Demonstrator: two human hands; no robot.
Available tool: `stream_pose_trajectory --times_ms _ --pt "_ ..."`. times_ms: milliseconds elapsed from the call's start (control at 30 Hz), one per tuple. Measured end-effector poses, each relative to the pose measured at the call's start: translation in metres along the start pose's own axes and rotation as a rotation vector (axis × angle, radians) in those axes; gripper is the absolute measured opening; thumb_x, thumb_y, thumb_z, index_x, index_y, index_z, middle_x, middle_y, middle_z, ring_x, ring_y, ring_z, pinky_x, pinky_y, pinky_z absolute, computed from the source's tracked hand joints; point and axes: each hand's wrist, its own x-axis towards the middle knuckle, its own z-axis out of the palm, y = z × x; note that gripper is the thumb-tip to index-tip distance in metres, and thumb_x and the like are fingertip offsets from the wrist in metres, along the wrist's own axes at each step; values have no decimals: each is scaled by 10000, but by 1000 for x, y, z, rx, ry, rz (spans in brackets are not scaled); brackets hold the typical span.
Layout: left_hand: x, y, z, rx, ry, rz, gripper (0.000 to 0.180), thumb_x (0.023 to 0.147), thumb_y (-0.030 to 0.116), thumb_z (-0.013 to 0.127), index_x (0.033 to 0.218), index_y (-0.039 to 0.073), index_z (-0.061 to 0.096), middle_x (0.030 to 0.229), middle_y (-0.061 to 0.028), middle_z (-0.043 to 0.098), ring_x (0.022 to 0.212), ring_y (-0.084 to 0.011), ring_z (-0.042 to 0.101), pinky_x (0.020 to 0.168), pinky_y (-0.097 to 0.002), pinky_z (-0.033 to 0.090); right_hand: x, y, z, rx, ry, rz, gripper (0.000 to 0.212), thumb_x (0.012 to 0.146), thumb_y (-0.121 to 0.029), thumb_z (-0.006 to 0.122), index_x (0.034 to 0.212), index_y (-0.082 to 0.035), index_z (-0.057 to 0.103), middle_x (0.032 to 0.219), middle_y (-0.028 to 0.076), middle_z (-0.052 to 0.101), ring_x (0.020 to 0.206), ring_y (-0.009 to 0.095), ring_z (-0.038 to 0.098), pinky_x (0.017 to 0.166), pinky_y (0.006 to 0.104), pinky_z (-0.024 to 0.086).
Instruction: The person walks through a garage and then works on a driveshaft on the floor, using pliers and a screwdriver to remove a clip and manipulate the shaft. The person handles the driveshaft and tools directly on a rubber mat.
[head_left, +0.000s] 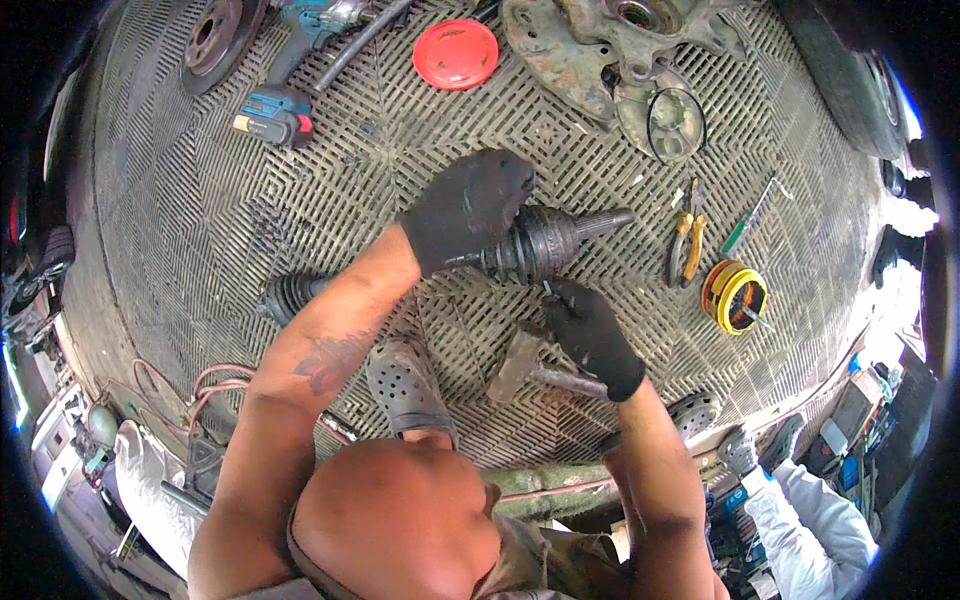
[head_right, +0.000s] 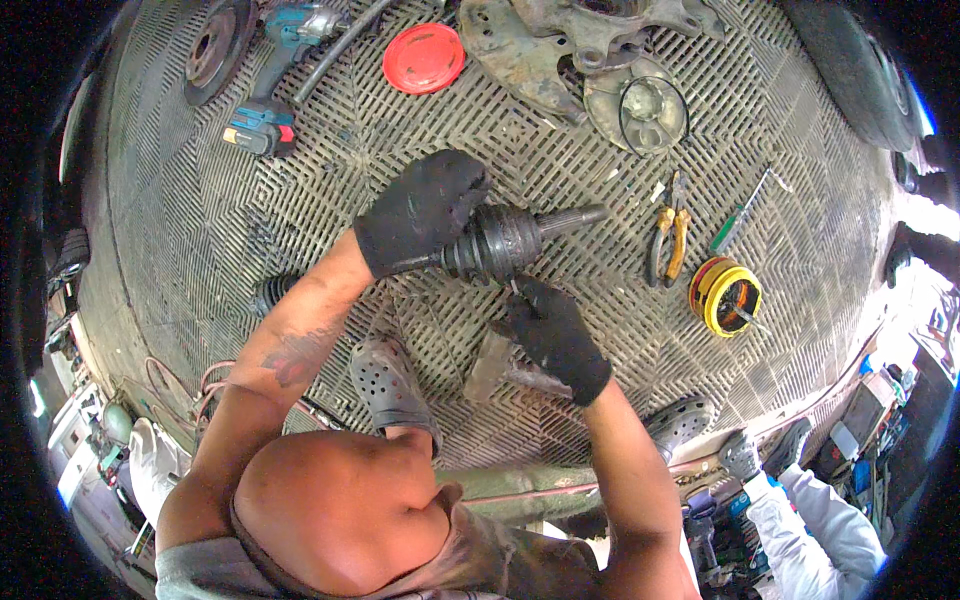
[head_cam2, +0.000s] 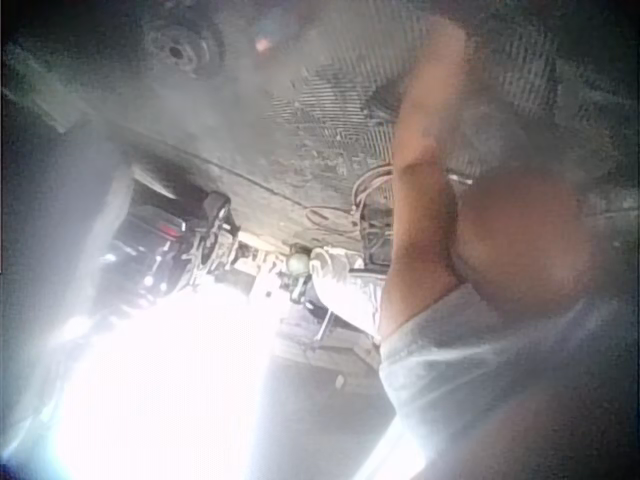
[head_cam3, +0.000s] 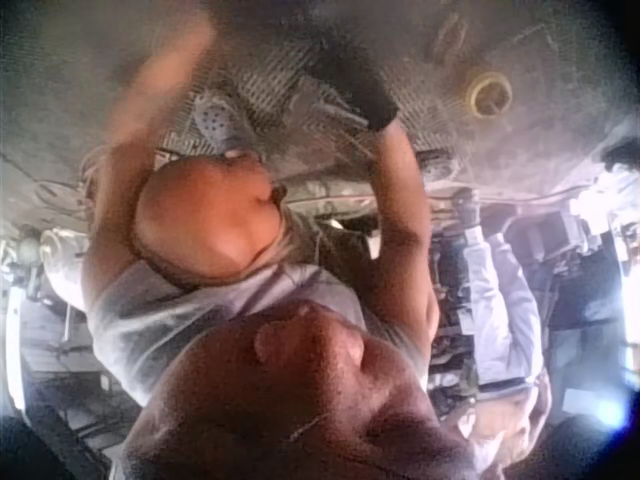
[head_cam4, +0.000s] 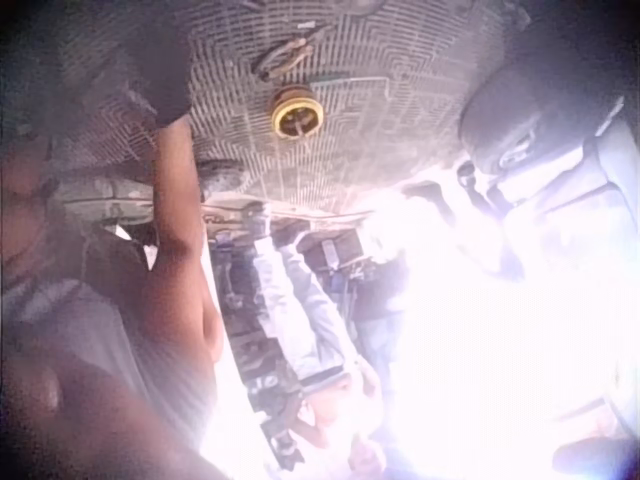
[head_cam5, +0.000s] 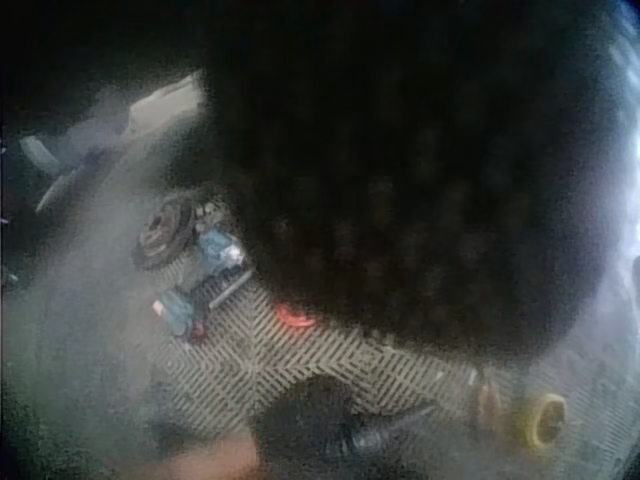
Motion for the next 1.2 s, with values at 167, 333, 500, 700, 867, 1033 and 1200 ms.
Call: stream_pose_trajectory --times_ms 167,333,500,700,867,1033,1200 --pt "18 -8 -15 -371 -293 -196 191 904 173 695 1004 10 701 836 -104 705 751 -227 654 741 -386 532 -10 -58 -18 -80 -63 221 248 974 -115 670 1178 27 664 829 53 700 761 109 635 643 314 532" --pt "24 -19 -14 -574 -411 -250 248 911 233 741 1006 7 702 849 -70 721 781 -123 626 750 -344 530 -4 -52 -31 96 -252 64 258 973 -90 673 1206 21 683 932 84 735 809 122 662 727 316 554" --pt "10 -32 -9 -666 -369 -281 267 907 239 712 1031 3 704 861 -117 720 761 -168 614 753 -374 519 2 -57 -35 229 -268 -27 214 967 -90 685 1162 -9 721 1039 123 743 908 139 684 809 324 555" --pt "0 -40 0 -636 -260 -376 254 922 226 689 1047 5 708 873 -137 717 767 -198 641 765 -385 527 5 -24 -39 -341 -285 -253 234 958 -40 671 1188 -6 688 1079 127 714 970 199 676 868 335 540" --pt "-8 -18 14 -525 49 -472 217 921 199 679 1022 9 708 880 -187 722 804 -310 704 771 -427 545 4 -15 -24 -294 -240 -229 153 950 -111 681 1061 -8 697 967 176 684 862 334 672 790 414 544" --pt "-19 -2 28 -417 181 -479 226 978 182 663 1100 -5 700 943 -126 752 835 -191 722 782 -348 565 8 -28 -30 -372 -267 -346 163 947 -100 676 1076 1 681 1047 197 669 944 374 665 835 431 536" --pt "-20 13 31 -441 411 -513 179 969 133 672 1090 4 702 899 -112 756 798 -185 720 758 -335 567 10 -37 -35 -377 -199 -355 166 923 -45 675 1078 14 675 1081 212 658 1000 385 651 872 428 527"
